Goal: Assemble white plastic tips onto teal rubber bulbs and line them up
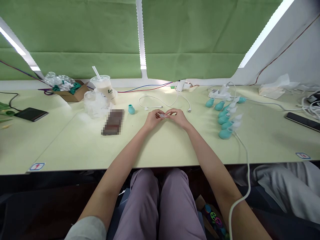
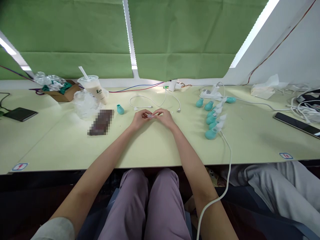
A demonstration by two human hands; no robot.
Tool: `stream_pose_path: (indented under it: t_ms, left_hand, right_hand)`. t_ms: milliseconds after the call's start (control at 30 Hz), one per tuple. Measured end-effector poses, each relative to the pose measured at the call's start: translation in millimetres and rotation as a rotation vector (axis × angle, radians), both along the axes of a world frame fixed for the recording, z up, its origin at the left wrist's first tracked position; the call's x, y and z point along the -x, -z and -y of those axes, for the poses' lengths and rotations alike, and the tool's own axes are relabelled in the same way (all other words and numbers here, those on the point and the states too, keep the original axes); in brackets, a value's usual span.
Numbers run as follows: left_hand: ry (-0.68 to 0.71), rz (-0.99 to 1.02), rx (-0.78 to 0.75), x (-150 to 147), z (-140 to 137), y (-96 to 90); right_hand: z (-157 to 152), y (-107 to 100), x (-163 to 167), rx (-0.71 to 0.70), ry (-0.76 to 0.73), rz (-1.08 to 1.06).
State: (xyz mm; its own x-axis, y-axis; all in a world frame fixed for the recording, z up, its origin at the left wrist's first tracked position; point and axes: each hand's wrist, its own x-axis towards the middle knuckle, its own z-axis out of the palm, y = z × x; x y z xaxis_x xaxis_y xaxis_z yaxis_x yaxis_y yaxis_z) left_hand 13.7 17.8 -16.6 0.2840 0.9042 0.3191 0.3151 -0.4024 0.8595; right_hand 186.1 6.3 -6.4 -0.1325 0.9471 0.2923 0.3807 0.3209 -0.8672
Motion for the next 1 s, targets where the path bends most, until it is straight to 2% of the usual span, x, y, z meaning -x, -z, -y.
stream_pose_path:
  t_ms: [300, 767, 900, 1000]
  left_hand:
    - [0.005, 0.054, 0.001, -1, 1, -0.1]
    - [-0.013, 0.121, 0.007, -2, 1, -0.3]
    - [0.026, 0.156, 0.020, -1, 2, -1.3]
    - [0.100, 0.193, 0.053, -1, 4, -4.0]
  right_hand:
    - [3, -7, -1, 0.016, 0.008, -0.037]
    - [-3, 5, 1, 0.140, -0.033, -0.229]
    - [1, 2, 0, 0.227, -0.086, -0.270]
    - [2, 1, -2, 0.223, -0.100, -0.294]
